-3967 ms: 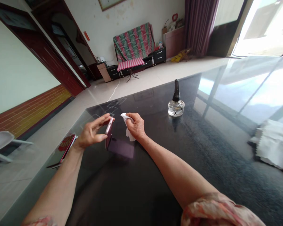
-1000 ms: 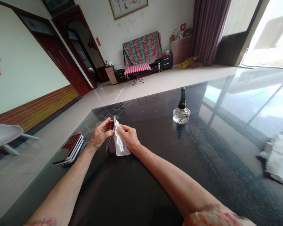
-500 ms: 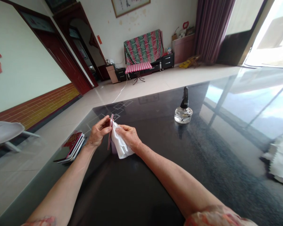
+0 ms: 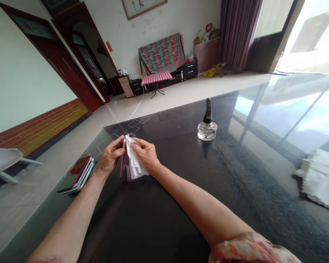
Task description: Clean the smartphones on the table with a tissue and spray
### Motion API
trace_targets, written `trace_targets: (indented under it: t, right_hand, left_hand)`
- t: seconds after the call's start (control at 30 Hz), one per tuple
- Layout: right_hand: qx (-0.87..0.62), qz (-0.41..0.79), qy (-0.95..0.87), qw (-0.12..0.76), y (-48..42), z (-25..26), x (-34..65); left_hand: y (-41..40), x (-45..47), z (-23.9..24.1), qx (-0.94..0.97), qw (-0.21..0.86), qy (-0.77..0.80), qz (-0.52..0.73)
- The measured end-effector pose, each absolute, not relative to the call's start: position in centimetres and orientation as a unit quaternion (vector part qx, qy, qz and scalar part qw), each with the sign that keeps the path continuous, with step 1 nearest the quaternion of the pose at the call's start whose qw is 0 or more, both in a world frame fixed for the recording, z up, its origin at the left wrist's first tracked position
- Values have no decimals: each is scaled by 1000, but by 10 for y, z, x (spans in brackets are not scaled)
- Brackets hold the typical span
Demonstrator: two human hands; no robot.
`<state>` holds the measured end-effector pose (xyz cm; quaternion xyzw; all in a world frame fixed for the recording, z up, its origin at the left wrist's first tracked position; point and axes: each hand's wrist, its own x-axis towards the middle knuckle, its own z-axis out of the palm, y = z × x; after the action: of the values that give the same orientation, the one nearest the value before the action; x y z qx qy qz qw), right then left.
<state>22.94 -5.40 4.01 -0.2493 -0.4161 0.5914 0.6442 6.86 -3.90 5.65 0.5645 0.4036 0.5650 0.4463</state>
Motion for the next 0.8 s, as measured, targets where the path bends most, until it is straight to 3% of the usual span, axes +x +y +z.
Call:
trace_targets:
  t: [0.43,0.7,0.8]
  right_hand:
    - [-264,460,-499,686,-54,42,231]
    - [-266,428,-600,621,-59,32,231]
    - [-287,415,-577,642,-54,30,232]
  left_hand:
    - [-38,68,57,546,460,414,564]
    - [-37,65,58,541,453,426,566]
    - [-38,66,59,533,456,428,570]
